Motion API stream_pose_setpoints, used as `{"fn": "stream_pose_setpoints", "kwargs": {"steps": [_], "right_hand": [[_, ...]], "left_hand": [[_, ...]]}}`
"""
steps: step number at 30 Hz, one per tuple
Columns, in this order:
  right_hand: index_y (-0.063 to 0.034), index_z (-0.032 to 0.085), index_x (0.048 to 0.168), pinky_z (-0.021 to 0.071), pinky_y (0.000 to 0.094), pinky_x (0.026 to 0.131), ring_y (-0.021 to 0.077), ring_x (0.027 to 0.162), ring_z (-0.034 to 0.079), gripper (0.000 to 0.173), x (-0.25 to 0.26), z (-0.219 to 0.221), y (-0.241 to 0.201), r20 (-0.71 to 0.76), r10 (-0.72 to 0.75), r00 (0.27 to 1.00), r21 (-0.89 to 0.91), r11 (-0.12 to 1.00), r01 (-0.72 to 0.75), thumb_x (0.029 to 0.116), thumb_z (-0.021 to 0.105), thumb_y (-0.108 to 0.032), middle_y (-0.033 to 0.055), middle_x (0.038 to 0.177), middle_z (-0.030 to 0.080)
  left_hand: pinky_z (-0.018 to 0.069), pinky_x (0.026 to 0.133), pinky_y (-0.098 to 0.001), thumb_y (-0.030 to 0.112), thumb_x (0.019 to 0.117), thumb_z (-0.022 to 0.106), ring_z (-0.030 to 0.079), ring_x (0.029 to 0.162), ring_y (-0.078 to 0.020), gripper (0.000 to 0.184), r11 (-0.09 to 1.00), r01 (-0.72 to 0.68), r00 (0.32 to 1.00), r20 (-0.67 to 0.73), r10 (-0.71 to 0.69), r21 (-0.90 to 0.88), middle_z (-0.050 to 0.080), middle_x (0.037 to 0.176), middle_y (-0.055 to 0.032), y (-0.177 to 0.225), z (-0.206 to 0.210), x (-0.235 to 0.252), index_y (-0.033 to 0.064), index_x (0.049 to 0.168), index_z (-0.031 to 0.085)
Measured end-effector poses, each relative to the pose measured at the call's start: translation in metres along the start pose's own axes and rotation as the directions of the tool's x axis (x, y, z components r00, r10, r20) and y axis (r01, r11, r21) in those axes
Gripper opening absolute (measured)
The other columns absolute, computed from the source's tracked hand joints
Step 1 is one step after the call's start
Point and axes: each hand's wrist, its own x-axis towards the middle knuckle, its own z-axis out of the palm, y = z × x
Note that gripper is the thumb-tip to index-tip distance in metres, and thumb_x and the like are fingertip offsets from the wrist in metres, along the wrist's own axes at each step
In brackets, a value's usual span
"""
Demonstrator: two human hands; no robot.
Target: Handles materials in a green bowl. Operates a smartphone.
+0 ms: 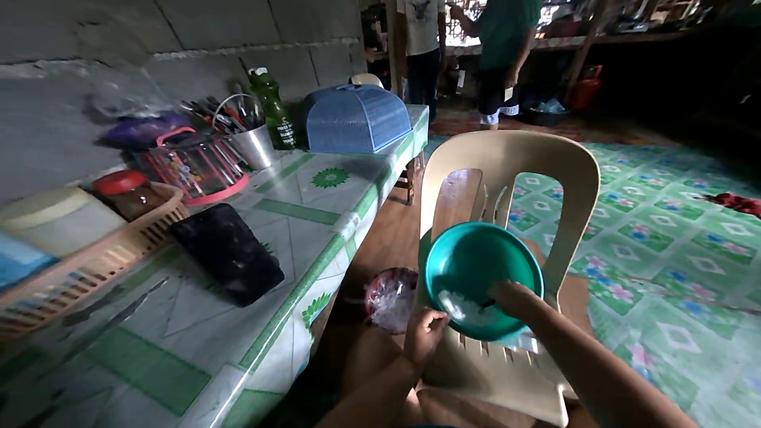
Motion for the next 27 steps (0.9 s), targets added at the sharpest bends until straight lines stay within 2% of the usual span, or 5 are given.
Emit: {"fn": "stream_pose_setpoints", "kwargs": {"steps": [6,14,20,23,27], "right_hand": [[0.0023,0.068,0.124,0.0477,0.0660,0.102,0.0498,0.130,0.053,0.030,-0.004,-0.002,0.005,-0.057,0.071,0.996,0.028,0.997,-0.070,0.0962,0.057,0.003,0.0291,0.141,0.055],[0.0030,0.068,0.121,0.0477,0.0645,0.102,0.0478,0.128,0.055,0.027,-0.009,-0.001,-0.004,-0.052,0.065,0.997,-0.017,0.998,-0.066,0.0973,0.055,0.003,0.0278,0.134,0.060],[0.0002,0.065,0.130,0.0463,0.0664,0.104,0.0483,0.130,0.054,0.033,0.005,0.016,-0.017,0.019,-0.001,1.000,0.037,0.999,0.000,0.0977,0.056,0.001,0.0277,0.138,0.058],[-0.0014,0.067,0.128,0.0471,0.0674,0.103,0.0493,0.129,0.054,0.034,0.004,0.012,-0.021,-0.021,-0.016,1.000,0.049,0.999,0.017,0.0953,0.059,0.002,0.0277,0.140,0.056],[0.0007,0.067,0.127,0.0479,0.0675,0.101,0.0515,0.128,0.054,0.032,-0.005,-0.008,-0.015,-0.100,0.050,0.994,0.078,0.996,-0.042,0.0965,0.058,0.002,0.0287,0.143,0.053]], "left_hand": [[0.0569,0.089,-0.0246,0.014,0.0881,0.076,0.070,0.091,-0.0094,0.010,1.000,0.025,1.000,-0.008,-0.025,0.018,0.076,0.092,-0.0039,0.004,0.001,0.000,0.0062,0.093,0.078],[0.0569,0.089,-0.0245,0.015,0.0886,0.076,0.070,0.090,-0.0095,0.010,1.000,-0.004,1.000,0.001,0.004,0.020,0.075,0.091,-0.0043,0.003,0.001,0.001,0.0058,0.092,0.078],[0.0586,0.088,-0.0255,0.013,0.0876,0.077,0.072,0.090,-0.0105,0.011,1.000,0.018,1.000,0.006,-0.018,0.006,0.076,0.092,-0.0068,0.005,0.000,0.002,0.0027,0.093,0.078],[0.0582,0.088,-0.0249,0.013,0.0875,0.077,0.072,0.090,-0.0104,0.011,1.000,0.000,1.000,-0.001,0.000,0.001,0.076,0.092,-0.0067,0.004,0.000,0.001,0.0028,0.092,0.078],[0.0576,0.089,-0.0258,0.012,0.0885,0.076,0.071,0.091,-0.0110,0.013,0.996,0.072,0.996,0.050,-0.069,-0.059,0.075,0.094,-0.0083,0.008,-0.003,0.000,0.0018,0.095,0.078]]}}
